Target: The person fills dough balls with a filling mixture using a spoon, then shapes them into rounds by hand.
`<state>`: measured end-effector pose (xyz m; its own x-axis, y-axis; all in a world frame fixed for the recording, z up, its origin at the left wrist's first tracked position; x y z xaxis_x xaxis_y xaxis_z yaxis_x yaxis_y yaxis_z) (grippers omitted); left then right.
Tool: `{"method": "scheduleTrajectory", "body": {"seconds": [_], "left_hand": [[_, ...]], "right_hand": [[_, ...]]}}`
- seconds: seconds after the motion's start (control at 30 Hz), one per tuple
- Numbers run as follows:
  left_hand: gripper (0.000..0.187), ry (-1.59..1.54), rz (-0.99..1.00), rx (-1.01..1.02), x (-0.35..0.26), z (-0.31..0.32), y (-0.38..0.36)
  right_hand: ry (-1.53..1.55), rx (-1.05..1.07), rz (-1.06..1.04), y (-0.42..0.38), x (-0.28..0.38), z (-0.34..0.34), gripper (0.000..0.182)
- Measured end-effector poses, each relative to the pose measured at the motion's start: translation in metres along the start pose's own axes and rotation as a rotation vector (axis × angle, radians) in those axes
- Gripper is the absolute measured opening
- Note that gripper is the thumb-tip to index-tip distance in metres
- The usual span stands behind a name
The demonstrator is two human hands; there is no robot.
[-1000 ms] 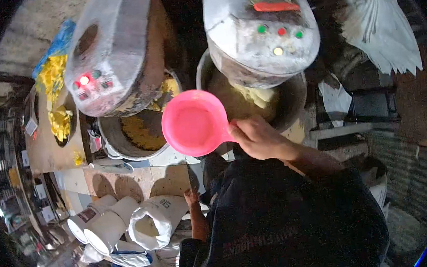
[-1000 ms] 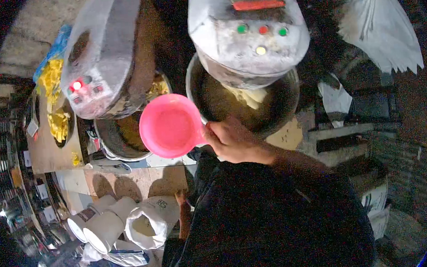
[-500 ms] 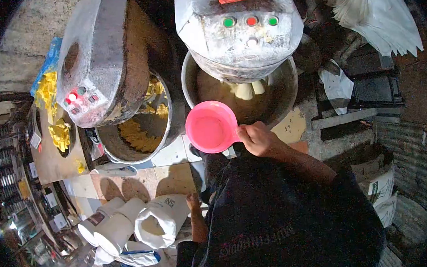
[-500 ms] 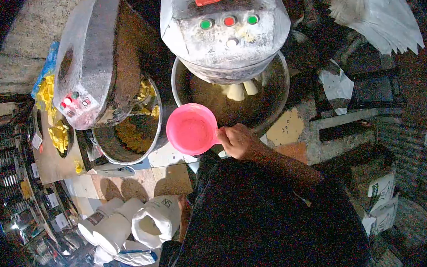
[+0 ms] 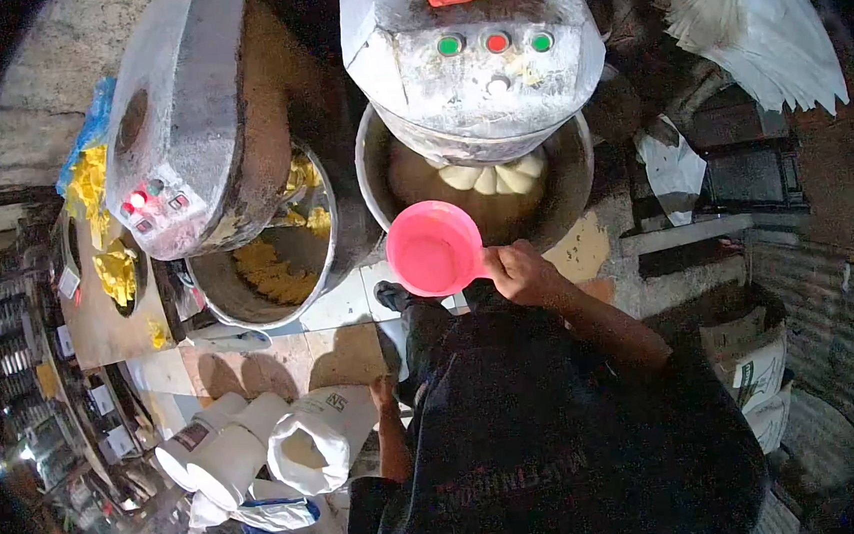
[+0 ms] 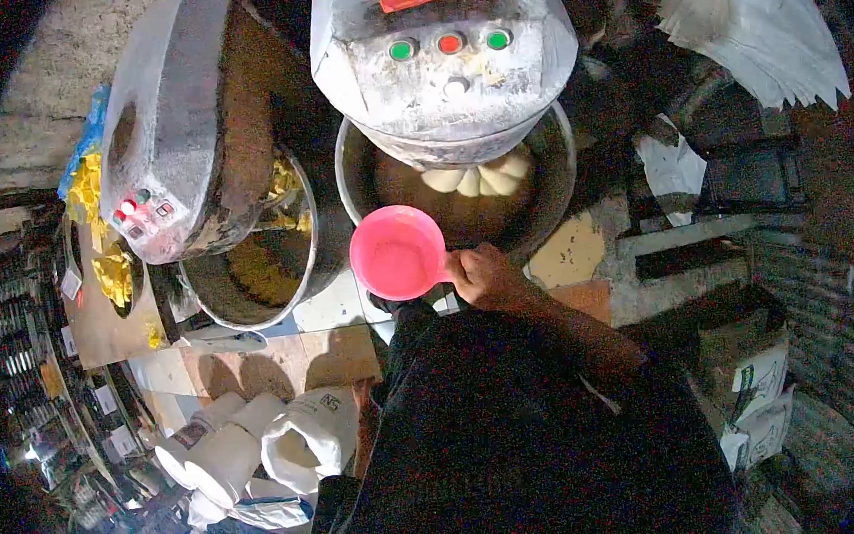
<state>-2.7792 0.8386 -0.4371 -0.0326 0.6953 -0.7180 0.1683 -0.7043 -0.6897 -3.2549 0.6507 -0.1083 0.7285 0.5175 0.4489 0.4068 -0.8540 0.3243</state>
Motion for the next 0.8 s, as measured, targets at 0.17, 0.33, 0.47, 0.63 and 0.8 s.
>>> {"method": "scheduleTrajectory", "body": {"seconds": [0.17, 0.33, 0.47, 0.63, 0.8], "left_hand": [[0.025, -0.08, -0.109, -0.091, -0.011, -0.002, -0.026], [0.031, 0.021, -0.285, -0.047, 0.02, -0.013, -0.011], [0.031, 0.778, 0.083, 0.036, -0.048, 0.01, -0.028], [0.028, 0.318, -0.168, -0.014, -0.084, 0.016, -0.049], [0.028, 0.618, 0.0, -0.015, -0.077, 0.014, -0.034]], "right_hand": [[-0.043, -0.089, -0.077, 0.009, 0.011, -0.019, 0.02], [0.157, 0.004, 0.072, 0.004, -0.01, 0.008, 0.017], [0.142, -0.028, 0.063, 0.001, -0.011, 0.014, 0.017], [0.063, -0.088, 0.021, 0.005, -0.007, 0.01, 0.017], [-0.022, -0.061, -0.037, 0.002, -0.004, 0.017, 0.019]]}}
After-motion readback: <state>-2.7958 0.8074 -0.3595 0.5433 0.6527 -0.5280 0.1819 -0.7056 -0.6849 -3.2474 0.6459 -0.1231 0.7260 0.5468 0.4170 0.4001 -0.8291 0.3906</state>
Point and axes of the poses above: each hand's wrist, its own y-axis towards the middle knuckle, its own z-axis out of the palm, x = y × z, the point moved 7 cm from there along y, towards the middle knuckle, and after that the axes turned 6 degrees about -z, right-handed, at the moved point
